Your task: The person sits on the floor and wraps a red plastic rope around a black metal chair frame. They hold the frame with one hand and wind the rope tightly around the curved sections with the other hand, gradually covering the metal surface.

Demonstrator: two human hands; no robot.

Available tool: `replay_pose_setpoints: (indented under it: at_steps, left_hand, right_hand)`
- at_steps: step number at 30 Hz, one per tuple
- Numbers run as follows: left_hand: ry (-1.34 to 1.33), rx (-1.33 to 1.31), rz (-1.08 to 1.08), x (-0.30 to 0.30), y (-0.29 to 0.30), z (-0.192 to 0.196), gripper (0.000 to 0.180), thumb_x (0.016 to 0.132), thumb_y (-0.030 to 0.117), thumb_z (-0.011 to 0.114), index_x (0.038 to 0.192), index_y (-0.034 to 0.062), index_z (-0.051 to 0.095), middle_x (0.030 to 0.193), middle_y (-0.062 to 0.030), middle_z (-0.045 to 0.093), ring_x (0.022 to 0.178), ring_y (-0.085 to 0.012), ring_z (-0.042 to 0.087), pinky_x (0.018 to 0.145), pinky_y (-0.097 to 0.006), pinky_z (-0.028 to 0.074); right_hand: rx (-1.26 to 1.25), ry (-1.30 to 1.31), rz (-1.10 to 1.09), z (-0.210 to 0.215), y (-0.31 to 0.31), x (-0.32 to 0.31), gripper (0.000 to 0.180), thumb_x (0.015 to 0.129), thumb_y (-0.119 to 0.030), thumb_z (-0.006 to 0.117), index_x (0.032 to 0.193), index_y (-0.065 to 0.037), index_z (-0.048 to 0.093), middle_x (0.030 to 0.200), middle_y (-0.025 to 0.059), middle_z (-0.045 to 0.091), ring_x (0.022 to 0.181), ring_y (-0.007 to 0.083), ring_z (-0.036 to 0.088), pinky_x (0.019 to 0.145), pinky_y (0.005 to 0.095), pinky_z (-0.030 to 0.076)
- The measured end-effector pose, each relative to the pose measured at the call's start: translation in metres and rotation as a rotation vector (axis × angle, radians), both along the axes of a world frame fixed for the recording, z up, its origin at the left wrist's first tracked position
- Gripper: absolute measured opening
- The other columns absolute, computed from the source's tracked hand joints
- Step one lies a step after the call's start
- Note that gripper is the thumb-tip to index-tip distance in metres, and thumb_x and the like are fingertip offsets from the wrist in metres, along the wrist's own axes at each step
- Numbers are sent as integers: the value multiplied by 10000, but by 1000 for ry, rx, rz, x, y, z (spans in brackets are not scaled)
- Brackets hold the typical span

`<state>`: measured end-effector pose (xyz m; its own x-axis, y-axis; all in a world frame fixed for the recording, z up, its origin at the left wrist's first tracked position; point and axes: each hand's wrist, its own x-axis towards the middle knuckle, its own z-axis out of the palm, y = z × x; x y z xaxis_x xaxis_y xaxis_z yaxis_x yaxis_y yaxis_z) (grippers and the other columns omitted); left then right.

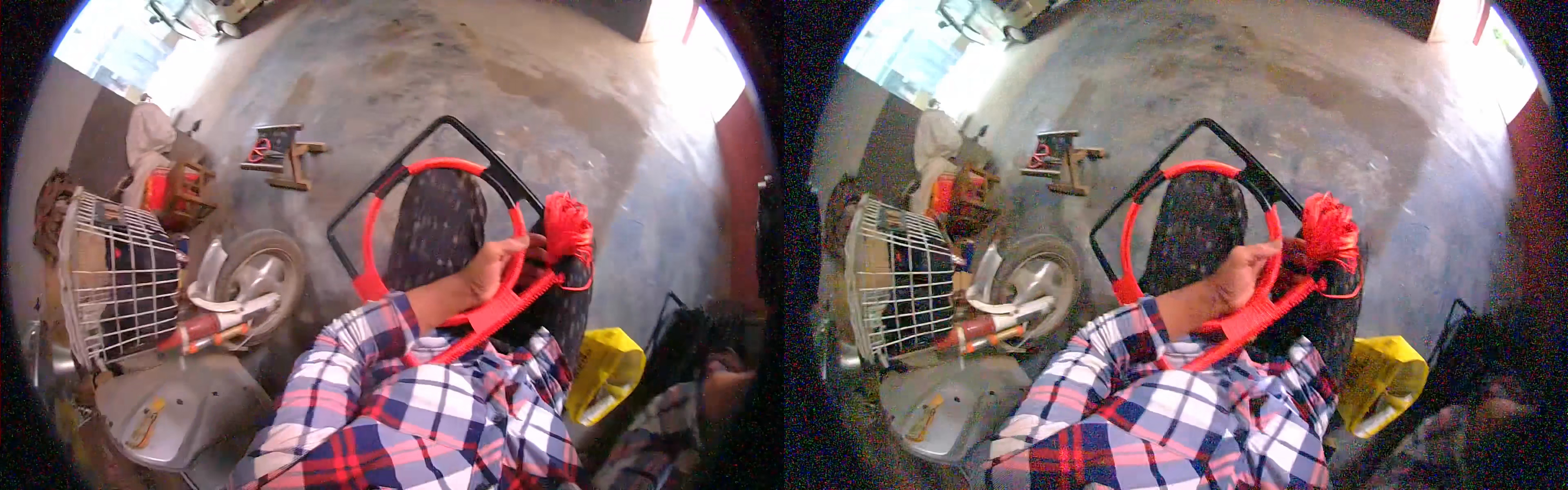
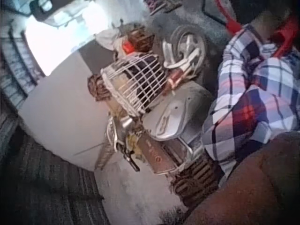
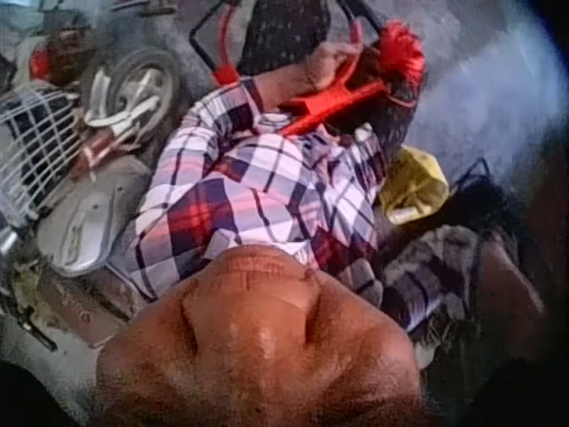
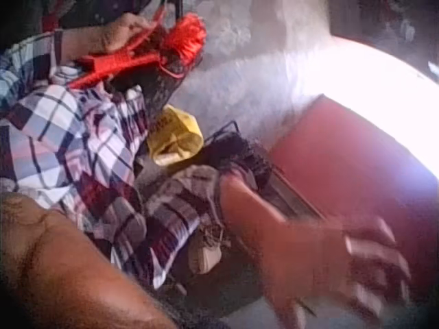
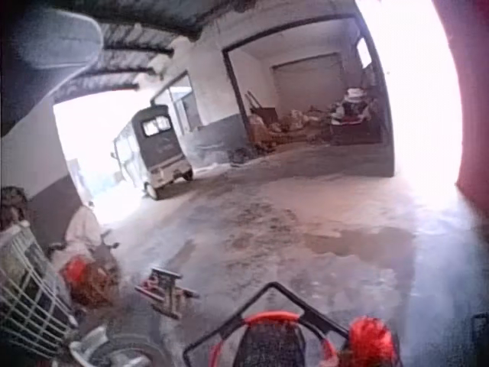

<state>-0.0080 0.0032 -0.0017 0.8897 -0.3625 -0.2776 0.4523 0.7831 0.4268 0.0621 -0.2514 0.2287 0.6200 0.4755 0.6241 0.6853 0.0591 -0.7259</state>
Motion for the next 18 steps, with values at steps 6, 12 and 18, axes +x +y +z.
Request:
replay_pose_setpoints:
  at_steps: [6, 12, 18]
  left_hand:
    - [-29, -9, -6, 3, -2, -1, 399, 980, 330, 469, 1268, 69, 556, 1114, -107, 647, 967, -250, 653, 887, -394, 514]
    - [-17, 71, -14, 2, -4, 4, 415, 978, 328, 473, 1282, 57, 553, 1141, -109, 647, 1002, -268, 646, 899, -393, 512]
    - [-5, 14, -30, 3, 1, 6, 458, 976, 336, 475, 1330, 51, 527, 1222, -126, 631, 1046, -270, 641, 948, -411, 497]
  right_hand:
    - [9, 6, 90, 20, 10, -3, 394, 852, -207, 642, 1187, -22, 545, 1289, 178, 530, 1196, 316, 500, 1007, 424, 404]
    - [24, 13, 99, 20, 10, -8, 350, 849, -203, 631, 1138, -20, 556, 1233, 180, 544, 1141, 306, 516, 969, 415, 419]
    - [31, 10, 108, 19, 14, -8, 308, 846, -198, 620, 1089, -17, 566, 1178, 182, 559, 1085, 296, 532, 930, 406, 433]
